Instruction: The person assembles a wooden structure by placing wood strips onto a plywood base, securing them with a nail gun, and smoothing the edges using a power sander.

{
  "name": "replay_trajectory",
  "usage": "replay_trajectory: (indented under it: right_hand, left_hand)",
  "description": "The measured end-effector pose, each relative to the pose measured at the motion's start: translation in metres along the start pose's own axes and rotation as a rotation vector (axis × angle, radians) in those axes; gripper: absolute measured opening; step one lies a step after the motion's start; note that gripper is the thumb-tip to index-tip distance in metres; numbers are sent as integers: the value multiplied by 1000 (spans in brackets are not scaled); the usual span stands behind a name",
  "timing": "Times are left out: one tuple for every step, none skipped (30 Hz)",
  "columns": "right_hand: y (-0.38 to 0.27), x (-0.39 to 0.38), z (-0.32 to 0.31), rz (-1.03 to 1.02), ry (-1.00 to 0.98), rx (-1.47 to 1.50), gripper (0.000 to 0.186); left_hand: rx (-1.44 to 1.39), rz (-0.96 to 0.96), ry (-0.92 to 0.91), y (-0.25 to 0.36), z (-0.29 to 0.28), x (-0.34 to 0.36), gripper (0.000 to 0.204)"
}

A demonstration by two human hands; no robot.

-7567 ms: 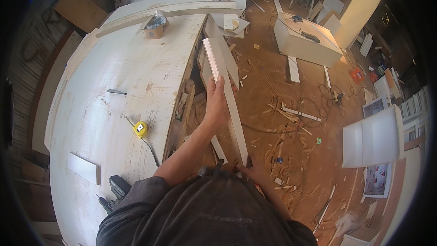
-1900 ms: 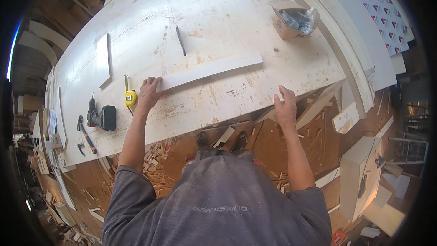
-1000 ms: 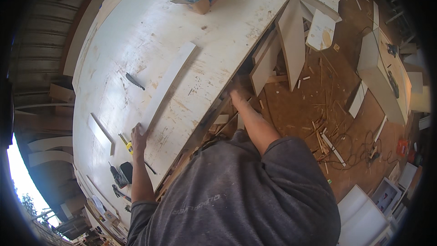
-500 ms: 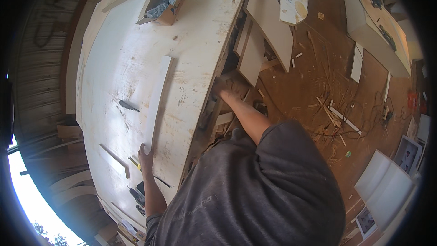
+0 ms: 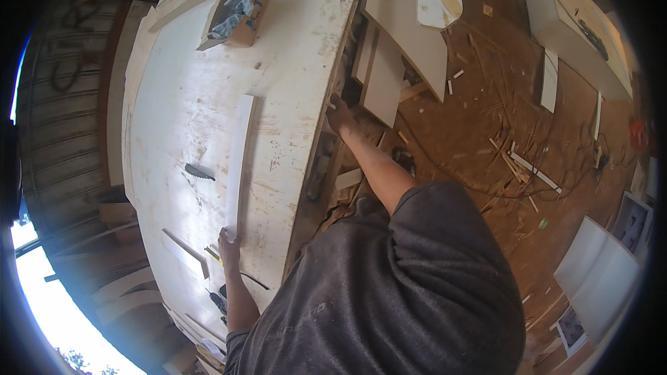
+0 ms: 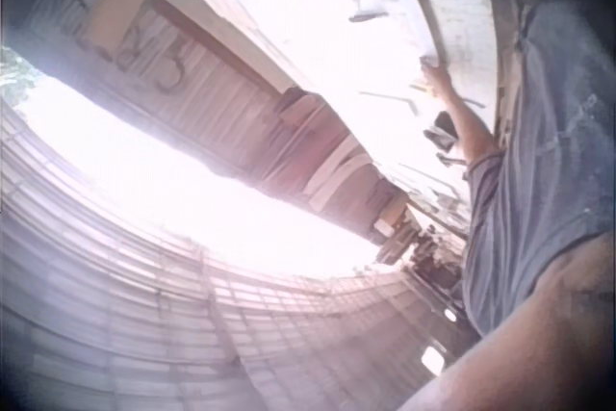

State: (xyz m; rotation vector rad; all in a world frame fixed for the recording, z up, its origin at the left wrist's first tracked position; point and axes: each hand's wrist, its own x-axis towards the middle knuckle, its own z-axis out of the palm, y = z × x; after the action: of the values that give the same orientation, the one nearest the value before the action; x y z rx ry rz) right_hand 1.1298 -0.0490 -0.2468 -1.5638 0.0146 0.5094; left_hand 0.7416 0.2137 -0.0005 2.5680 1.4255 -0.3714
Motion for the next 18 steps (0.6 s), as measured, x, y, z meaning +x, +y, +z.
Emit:
replay_trajectory:
  right_hand:
    - [-7,-3,4,31,-8,12,58]
    - [-17,-11,19,53,-60,29,58]
    - [-22,-12,19,72,-111,28,57]
    - [1,30,-63,22,-57,13,56]
    - [-13,14,-47,-45,-124,-5,50]
    - [-32,-3,-37,-115,-185,-20,45]
    - [-52,-5,-36,-169,-255,-122,42]
    - [-56,-9,-56,-168,-319,-277,40]
    - [-61,-16,-78,-143,-406,-463,38]
    - [-72,-25,-96,-108,-530,-634,37]
    - [-90,-38,-101,-31,-703,-725,36]
    - [-118,-56,-100,61,-879,-774,36]
    - [-160,-81,-87,239,-1053,-776,33]
    - [-199,-94,-74,188,-1089,-746,33]
    - [-231,-107,-57,147,-1123,-711,32]
    - [-249,-114,-40,108,-1152,-675,31]
    - [-254,-113,-17,-61,-1055,-646,33]
    - [-255,-106,9,-230,-959,-605,36]
  left_hand:
    - [14,-6,20,-8,-2,-1,71]
    - [17,-26,45,-18,-10,-8,69]
    - [6,-46,63,-14,-12,-9,68]
    - [-75,79,40,40,15,11,67]
    - [-44,51,74,30,5,8,65]
    - [-17,46,108,19,-5,2,64]
    - [-22,45,142,1,-13,-2,64]
    - [-50,41,149,6,-12,-2,64]
    - [-64,32,145,5,-11,-2,64]
    - [-77,30,137,1,-9,-2,65]
    - [-84,20,139,-6,-8,-4,65]
    - [-90,10,137,-16,-6,-7,65]
    - [-88,-6,129,-27,-4,-14,66]
    - [-112,-5,143,-28,-1,-14,67]
    - [-132,1,151,-28,0,-13,68]
    - [-153,11,161,-27,1,-12,69]
    - [-182,8,163,-25,2,-12,70]
    - [-208,4,169,-25,2,-12,71]
